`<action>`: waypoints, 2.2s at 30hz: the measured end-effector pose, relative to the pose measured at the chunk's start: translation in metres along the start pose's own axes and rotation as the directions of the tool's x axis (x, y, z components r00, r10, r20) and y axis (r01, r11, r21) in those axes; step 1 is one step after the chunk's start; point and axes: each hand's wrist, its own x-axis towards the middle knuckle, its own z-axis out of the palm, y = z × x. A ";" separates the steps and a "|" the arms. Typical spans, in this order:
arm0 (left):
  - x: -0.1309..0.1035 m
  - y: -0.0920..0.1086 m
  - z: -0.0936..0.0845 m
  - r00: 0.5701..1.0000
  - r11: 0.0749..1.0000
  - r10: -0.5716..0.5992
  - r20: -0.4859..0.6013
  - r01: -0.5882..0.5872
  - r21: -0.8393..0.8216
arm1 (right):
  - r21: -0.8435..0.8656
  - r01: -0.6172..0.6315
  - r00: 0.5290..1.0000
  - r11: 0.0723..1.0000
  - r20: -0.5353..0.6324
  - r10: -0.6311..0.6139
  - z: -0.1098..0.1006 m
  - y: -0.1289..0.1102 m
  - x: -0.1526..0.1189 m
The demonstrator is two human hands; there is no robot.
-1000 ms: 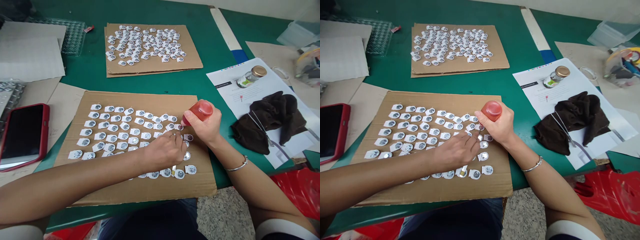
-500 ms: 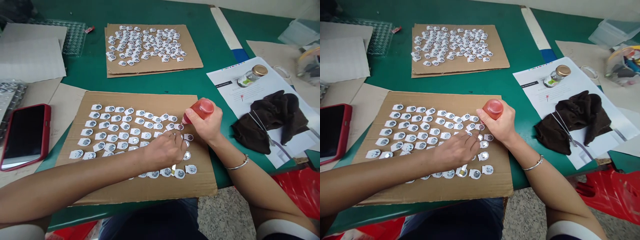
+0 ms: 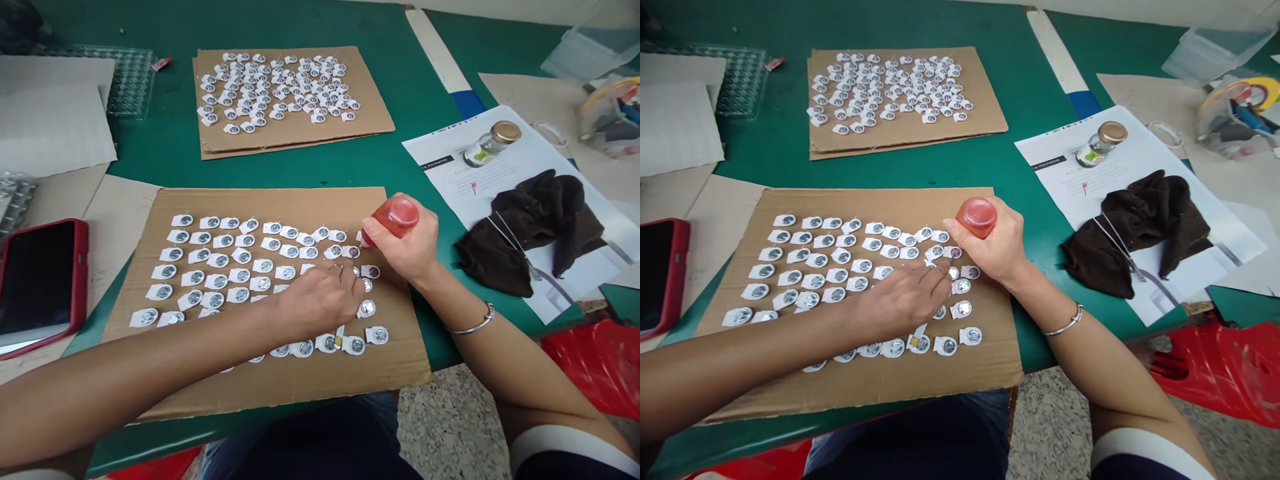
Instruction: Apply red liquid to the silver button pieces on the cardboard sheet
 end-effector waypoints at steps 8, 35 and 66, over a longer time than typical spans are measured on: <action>0.001 0.000 0.000 1.000 1.000 0.005 0.014 -0.005 0.015 | -0.011 0.076 0.997 0.997 -0.010 -0.076 0.000 0.002 -0.001; -0.002 -0.024 -0.004 0.979 0.930 -0.063 0.192 0.127 -0.344 | -0.044 0.103 0.994 0.994 -0.029 -0.105 -0.002 0.002 -0.002; -0.002 -0.051 0.000 0.964 0.667 -0.209 0.165 0.264 -0.697 | -0.016 0.026 0.999 1.000 -0.025 -0.026 -0.001 0.001 -0.006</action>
